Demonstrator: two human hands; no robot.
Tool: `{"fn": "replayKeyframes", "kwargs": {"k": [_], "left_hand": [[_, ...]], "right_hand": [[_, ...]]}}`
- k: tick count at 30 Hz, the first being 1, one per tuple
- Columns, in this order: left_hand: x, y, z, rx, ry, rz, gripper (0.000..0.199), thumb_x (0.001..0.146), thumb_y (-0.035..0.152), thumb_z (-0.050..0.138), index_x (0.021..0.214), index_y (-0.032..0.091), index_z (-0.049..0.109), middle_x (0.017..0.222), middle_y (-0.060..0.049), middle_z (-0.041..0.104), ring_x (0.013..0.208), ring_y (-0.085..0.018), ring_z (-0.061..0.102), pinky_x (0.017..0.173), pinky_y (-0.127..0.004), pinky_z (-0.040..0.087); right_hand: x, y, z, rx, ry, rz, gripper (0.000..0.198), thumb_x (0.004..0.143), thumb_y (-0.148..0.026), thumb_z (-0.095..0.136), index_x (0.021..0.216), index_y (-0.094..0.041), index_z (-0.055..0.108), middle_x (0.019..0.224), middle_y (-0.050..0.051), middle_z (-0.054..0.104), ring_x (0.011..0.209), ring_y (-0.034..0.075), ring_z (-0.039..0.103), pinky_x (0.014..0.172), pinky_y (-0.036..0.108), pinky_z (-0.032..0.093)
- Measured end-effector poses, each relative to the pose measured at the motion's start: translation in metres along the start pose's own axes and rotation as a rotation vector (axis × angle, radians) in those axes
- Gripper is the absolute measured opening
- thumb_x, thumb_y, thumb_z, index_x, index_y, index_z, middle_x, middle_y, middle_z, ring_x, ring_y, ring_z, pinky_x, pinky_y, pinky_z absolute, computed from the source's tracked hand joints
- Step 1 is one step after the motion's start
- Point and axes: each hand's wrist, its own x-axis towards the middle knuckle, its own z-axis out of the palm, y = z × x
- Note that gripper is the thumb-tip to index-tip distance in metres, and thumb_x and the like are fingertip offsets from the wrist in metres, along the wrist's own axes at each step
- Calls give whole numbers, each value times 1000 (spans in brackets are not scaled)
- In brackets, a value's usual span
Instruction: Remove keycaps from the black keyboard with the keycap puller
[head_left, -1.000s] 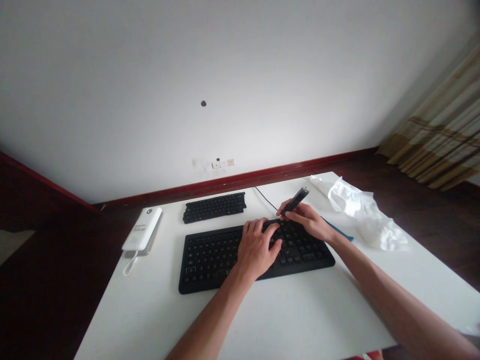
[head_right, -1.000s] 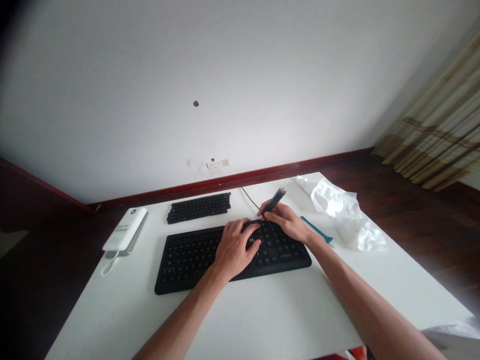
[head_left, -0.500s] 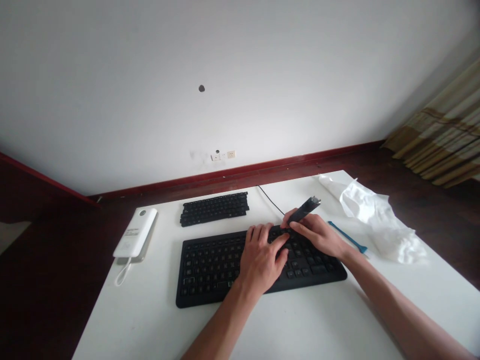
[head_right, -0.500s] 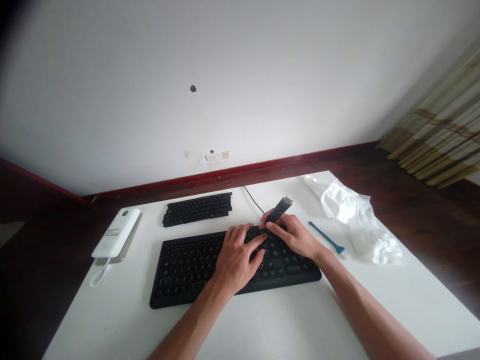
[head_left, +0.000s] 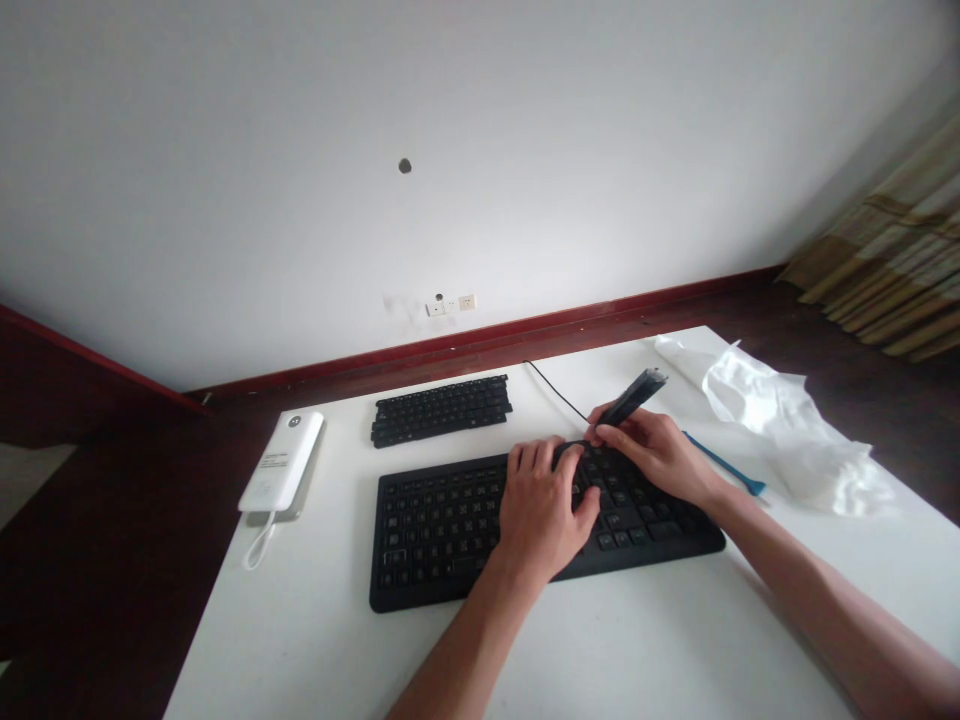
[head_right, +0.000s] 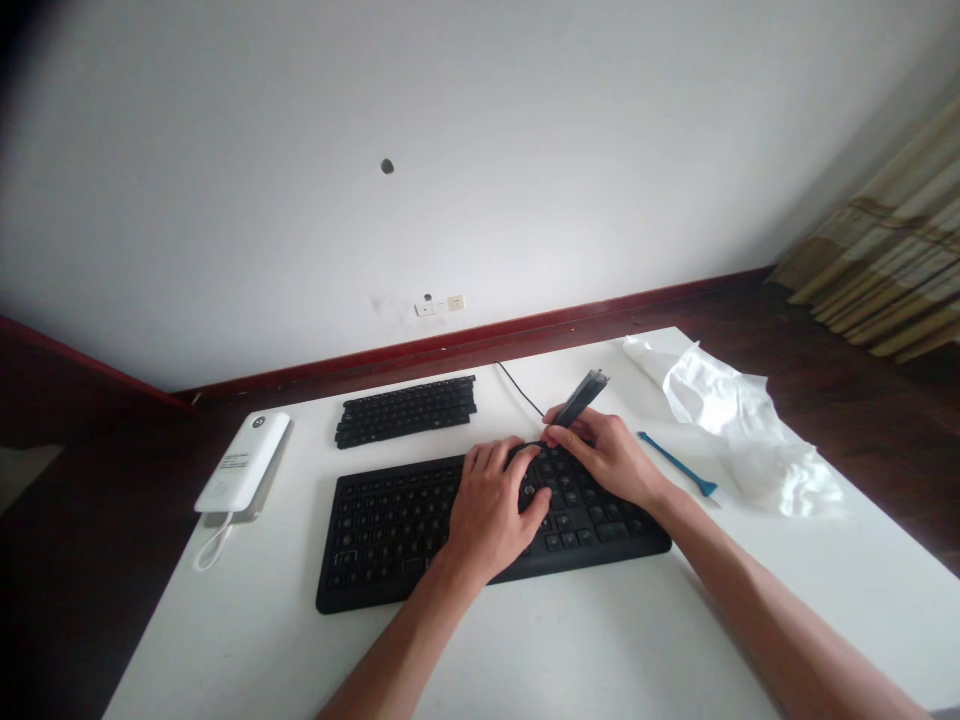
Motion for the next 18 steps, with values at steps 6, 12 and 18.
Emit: {"fn": "replayKeyframes", "kwargs": {"k": [6, 12, 18], "left_hand": [[1, -4, 1, -59, 18, -4, 41, 90, 36, 69, 128, 27, 60, 123, -6, 62, 118, -27, 55, 110, -47, 42], [3, -3, 5, -69, 42, -37, 35, 87, 33, 70, 120, 26, 62, 115, -6, 63, 112, -27, 57, 107, -46, 42], [7, -2, 11, -30, 62, -58, 22, 96, 24, 60, 117, 26, 63, 112, -5, 64, 108, -24, 58, 102, -43, 44]], "right_hand": [[1, 0, -1, 16, 10, 5, 41, 92, -56, 68, 111, -19, 68, 93, 8, 78, 91, 27, 74, 84, 36, 58], [3, 1, 1, 2, 60, -3, 44, 90, -59, 68, 108, -19, 68, 90, 8, 79, 87, 27, 75, 80, 36, 58], [4, 3, 1, -15, 70, -8, 45, 90, -60, 67, 108, -19, 68, 88, 8, 79, 85, 27, 75, 78, 37, 59]]}}
